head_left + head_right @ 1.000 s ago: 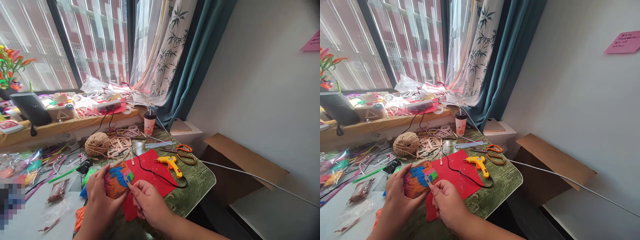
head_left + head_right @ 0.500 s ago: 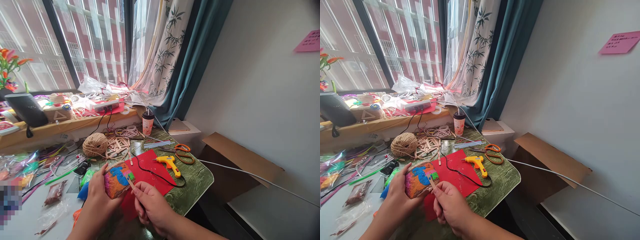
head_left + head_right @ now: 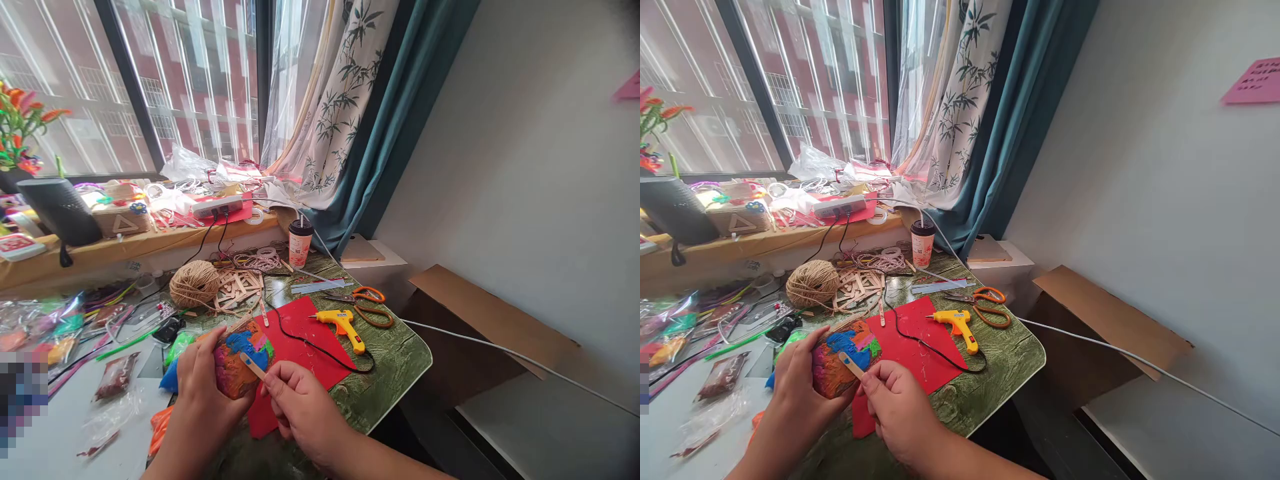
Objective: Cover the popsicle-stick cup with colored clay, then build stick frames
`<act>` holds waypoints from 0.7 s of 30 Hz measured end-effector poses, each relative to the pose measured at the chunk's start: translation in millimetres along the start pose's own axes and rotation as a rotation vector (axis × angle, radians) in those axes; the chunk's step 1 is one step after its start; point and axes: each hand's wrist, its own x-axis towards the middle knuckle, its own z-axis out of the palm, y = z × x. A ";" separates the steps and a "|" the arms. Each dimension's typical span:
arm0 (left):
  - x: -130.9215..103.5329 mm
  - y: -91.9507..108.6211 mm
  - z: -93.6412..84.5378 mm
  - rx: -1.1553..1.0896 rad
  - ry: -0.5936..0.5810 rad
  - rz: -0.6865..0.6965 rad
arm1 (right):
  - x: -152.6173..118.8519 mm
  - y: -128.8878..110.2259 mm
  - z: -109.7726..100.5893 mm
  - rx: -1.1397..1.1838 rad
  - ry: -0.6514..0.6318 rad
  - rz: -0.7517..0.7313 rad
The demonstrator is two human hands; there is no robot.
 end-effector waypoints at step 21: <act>0.6 8.0 4.9 -0.005 0.013 -0.059 | 0.5 2.1 -4.4 -0.371 0.091 -0.223</act>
